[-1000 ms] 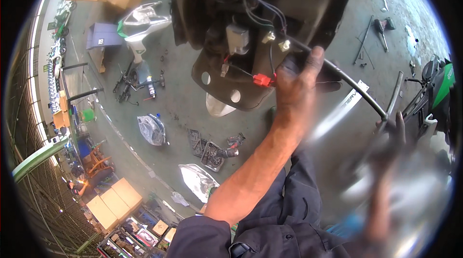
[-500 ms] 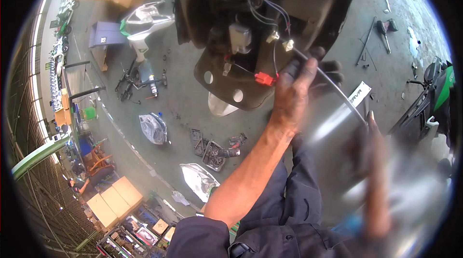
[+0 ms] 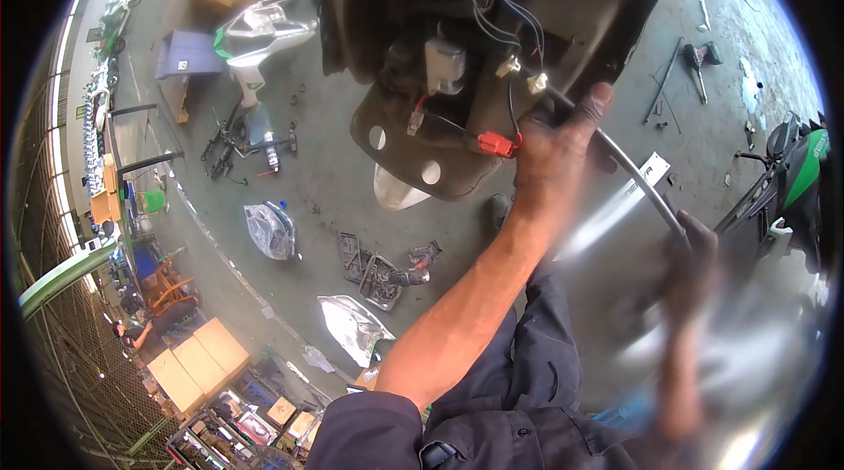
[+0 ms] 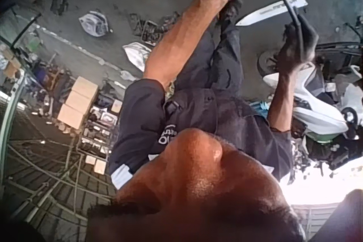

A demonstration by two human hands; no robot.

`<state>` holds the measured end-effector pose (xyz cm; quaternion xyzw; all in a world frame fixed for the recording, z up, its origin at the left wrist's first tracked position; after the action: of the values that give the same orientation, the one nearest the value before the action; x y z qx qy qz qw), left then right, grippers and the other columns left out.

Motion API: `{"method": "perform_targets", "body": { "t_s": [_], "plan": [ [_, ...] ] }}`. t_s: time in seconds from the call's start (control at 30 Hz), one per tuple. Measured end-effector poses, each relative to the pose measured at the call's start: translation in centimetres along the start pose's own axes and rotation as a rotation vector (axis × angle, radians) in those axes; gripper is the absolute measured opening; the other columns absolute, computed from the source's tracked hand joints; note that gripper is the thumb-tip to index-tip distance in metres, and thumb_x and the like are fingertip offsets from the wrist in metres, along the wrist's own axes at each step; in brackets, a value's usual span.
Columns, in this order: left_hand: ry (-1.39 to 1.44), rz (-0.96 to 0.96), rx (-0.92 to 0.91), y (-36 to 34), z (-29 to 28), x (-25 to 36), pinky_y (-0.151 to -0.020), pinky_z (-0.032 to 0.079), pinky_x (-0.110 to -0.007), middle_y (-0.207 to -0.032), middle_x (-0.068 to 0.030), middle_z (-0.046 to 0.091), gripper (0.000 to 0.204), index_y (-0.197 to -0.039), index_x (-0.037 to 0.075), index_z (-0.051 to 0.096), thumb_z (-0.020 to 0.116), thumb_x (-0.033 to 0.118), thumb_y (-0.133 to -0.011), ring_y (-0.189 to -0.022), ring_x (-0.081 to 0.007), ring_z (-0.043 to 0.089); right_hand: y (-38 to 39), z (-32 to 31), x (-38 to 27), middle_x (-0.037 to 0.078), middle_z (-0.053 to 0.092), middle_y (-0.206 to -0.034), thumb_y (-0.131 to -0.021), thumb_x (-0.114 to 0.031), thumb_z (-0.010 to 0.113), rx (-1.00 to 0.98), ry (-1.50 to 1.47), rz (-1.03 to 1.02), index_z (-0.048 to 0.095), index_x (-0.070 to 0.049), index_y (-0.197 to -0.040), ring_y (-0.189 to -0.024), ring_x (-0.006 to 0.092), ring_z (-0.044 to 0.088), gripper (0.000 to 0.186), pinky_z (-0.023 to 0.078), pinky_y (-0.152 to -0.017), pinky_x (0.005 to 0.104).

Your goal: The person removes the seat and uses a screwdriver to unscrew components and disconnect wiring in the front dashboard area of a motorcycle before retrieving a tool from a green cart.

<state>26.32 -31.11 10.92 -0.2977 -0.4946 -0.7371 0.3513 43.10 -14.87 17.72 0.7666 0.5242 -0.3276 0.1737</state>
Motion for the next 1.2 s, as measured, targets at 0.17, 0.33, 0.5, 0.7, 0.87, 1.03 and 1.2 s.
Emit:
{"method": "perform_targets", "body": {
  "t_s": [0.17,0.33,0.5,0.7,0.87,1.03,1.2],
  "plan": [
    [0.241,0.031,-0.148,1.5,1.6,-0.5,-0.070,0.063,-0.035,-0.086,-0.0132,0.070,0.028,-0.102,0.002,0.061,0.065,0.030,-0.099,-0.079,-0.0230,0.073,1.6,2.6,4.3,-0.001,0.043,-0.057,-0.107,-0.040,0.048,0.067,-0.967,0.957,0.056,-0.007,-0.081,-0.043,0.0081,0.041,0.043,0.040,-0.050,0.0285],
    [0.354,0.022,-0.201,1.9,1.6,-1.9,-0.073,0.065,-0.037,-0.090,-0.0143,0.071,0.020,-0.103,0.003,0.061,0.065,0.022,-0.099,-0.083,-0.0267,0.074,1.2,1.4,4.3,-0.003,0.040,-0.056,-0.107,-0.035,0.047,-0.015,-0.801,0.735,0.053,-0.010,-0.078,-0.044,0.0051,0.035,0.040,0.035,-0.049,0.0263],
    [0.054,0.104,-0.042,1.0,0.3,-1.6,-0.051,0.057,-0.029,-0.071,-0.0029,0.063,0.028,-0.090,0.005,0.063,0.073,0.031,-0.094,-0.058,-0.0139,0.065,1.1,-1.2,1.8,0.006,0.054,-0.089,-0.100,-0.007,0.056,0.168,-0.180,0.084,0.050,0.001,-0.136,-0.076,0.0121,0.055,0.037,0.048,-0.070,0.0280],
    [0.094,0.063,0.006,0.1,0.0,-0.7,-0.047,0.050,-0.027,-0.067,0.0006,0.057,0.032,-0.085,0.006,0.063,0.073,0.035,-0.094,-0.049,-0.0088,0.053,0.9,1.0,2.7,0.011,0.066,-0.094,-0.100,-0.009,0.058,-0.009,-0.271,0.191,0.061,0.003,-0.123,-0.080,0.0156,0.063,0.026,0.051,-0.071,0.0292],
    [0.076,0.097,-0.016,0.3,-0.4,-1.0,-0.062,0.056,-0.030,-0.075,-0.0044,0.063,0.034,-0.087,0.005,0.064,0.068,0.038,-0.097,-0.067,-0.0153,0.066,0.8,1.5,0.7,0.009,0.065,-0.084,-0.104,-0.025,0.057,0.008,-0.199,0.117,0.064,0.004,-0.109,-0.071,0.0132,0.060,0.030,0.049,-0.068,0.0276],
    [0.319,0.024,-0.333,2.4,2.2,-2.0,-0.092,0.058,-0.045,-0.119,-0.0229,0.065,0.038,-0.132,0.000,0.051,0.053,0.026,-0.105,-0.102,-0.0330,0.070,2.0,4.6,2.3,-0.003,0.045,-0.052,-0.106,-0.034,0.047,-0.114,-1.452,0.977,0.057,-0.005,-0.079,-0.041,0.0088,0.039,0.041,0.039,-0.053,0.0276],
    [0.230,-0.017,-0.176,2.9,2.2,-2.2,-0.079,0.064,-0.043,-0.096,-0.0169,0.071,0.027,-0.111,0.000,0.061,0.062,0.025,-0.101,-0.090,-0.0309,0.074,1.0,1.4,3.1,-0.002,0.043,-0.057,-0.104,-0.031,0.051,-0.031,-0.876,0.721,0.057,-0.002,-0.084,-0.047,0.0064,0.037,0.036,0.036,-0.051,0.0240]
  ]
}}
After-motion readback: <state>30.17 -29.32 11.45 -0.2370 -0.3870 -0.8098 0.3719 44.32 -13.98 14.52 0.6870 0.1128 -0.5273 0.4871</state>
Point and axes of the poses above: each hand's wrist, its own y-axis away from the middle knuckle, its own z-axis out of the palm, x = y × z, the point moved 7 cm from there along -y, towards the middle knuckle
